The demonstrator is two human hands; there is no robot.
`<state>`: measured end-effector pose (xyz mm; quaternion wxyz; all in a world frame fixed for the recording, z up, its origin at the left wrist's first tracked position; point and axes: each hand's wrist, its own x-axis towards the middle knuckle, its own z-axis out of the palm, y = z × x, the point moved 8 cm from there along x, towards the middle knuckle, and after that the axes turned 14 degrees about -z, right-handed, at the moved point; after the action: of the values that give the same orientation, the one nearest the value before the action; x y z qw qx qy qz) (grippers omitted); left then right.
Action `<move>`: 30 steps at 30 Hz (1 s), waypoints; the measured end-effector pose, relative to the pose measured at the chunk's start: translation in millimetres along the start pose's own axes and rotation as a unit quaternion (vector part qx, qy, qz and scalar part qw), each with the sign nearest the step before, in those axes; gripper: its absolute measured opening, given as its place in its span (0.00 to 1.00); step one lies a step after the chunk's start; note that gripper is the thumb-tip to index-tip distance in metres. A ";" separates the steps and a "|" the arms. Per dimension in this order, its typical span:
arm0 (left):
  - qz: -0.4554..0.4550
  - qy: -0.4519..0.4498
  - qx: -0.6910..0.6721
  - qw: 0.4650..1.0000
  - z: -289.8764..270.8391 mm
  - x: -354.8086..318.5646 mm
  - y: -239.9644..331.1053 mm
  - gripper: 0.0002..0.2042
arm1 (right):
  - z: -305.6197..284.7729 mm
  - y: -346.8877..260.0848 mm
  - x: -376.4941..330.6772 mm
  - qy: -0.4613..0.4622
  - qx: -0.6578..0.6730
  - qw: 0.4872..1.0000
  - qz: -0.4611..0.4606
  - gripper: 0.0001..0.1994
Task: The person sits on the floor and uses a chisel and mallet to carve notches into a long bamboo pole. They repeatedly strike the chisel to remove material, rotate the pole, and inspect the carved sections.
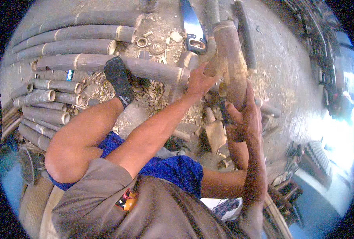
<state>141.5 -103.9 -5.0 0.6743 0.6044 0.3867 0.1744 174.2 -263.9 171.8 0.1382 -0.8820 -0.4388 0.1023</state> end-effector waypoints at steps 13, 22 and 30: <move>-0.018 0.004 0.077 0.997 -2.1 4.1 -14.9 0.22 | -53.5 4.9 13.7 0.199 0.266 0.933 0.138 0.41; 0.048 0.023 0.090 0.995 2.4 3.0 -13.2 0.21 | -9.7 5.1 3.2 0.103 0.272 0.944 0.152 0.42; -0.187 -0.108 -0.172 0.961 -39.6 43.1 -27.8 0.12 | -1.0 13.4 -55.6 0.183 0.391 0.881 0.194 0.47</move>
<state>133.7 -52.4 -43.6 0.8266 0.4111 0.3820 0.0429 151.5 -316.4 171.6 0.5267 -0.8269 -0.1502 0.1275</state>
